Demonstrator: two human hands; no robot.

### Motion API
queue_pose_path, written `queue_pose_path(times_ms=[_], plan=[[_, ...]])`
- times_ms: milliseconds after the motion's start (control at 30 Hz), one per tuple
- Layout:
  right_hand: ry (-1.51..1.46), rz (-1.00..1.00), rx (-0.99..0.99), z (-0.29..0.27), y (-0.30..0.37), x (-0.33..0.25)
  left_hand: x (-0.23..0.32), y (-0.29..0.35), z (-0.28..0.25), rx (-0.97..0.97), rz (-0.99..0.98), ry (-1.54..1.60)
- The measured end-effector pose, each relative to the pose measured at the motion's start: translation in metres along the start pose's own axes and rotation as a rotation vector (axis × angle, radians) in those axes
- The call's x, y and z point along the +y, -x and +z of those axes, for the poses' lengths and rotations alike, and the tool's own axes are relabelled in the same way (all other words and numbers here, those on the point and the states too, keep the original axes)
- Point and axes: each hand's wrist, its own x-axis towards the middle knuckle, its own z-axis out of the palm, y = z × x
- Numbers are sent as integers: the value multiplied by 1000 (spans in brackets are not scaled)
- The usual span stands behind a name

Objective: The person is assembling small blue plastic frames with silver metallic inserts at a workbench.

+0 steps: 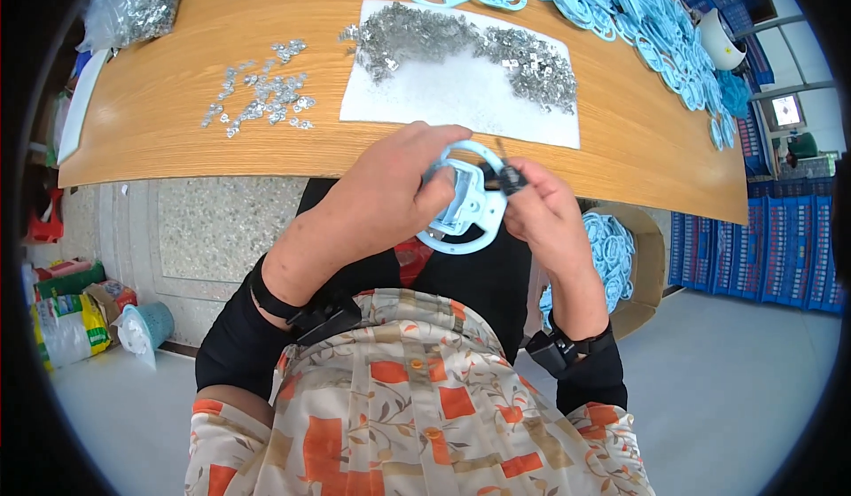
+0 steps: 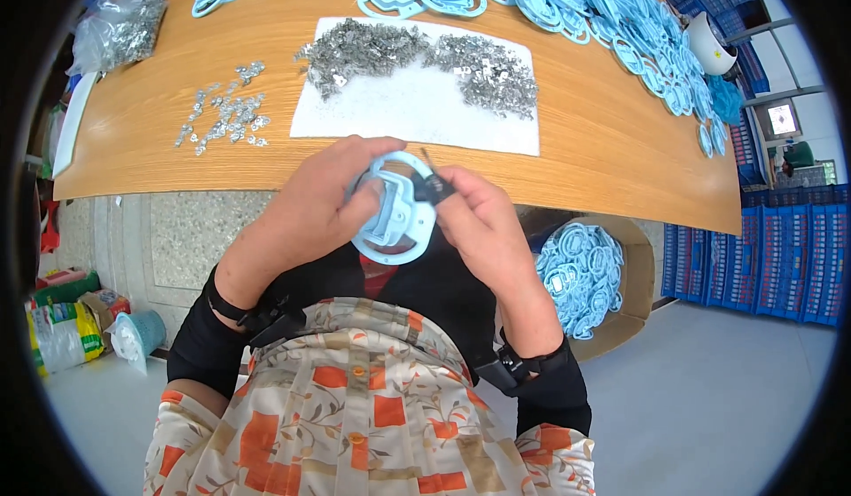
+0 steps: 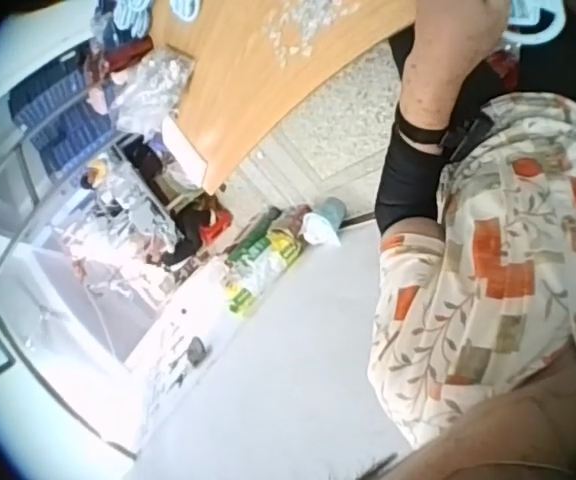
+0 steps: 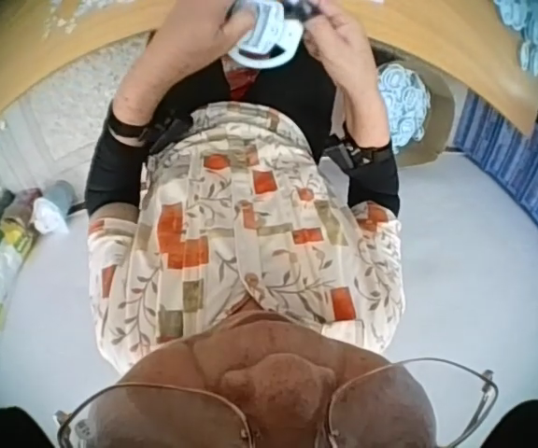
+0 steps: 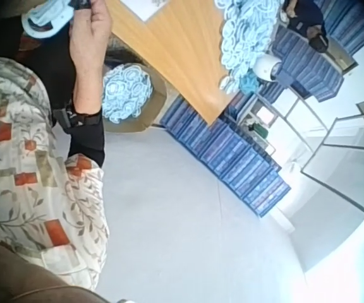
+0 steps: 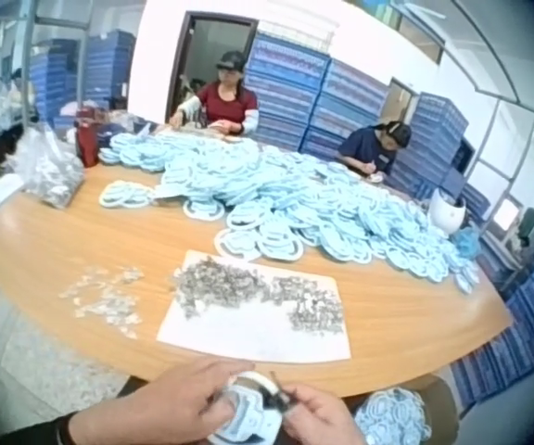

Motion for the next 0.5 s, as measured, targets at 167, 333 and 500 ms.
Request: queue_pose_path(times_ms=[167,333,500], plan=[[158,-394,64,1,6,7,-15,10,2,62,-400,1263],[243,-522,37,22,-4,12,-24,15,14,2,-285,1358],[307,-502,-4,45,-7,2,-16,12,13,25,-332,1355]])
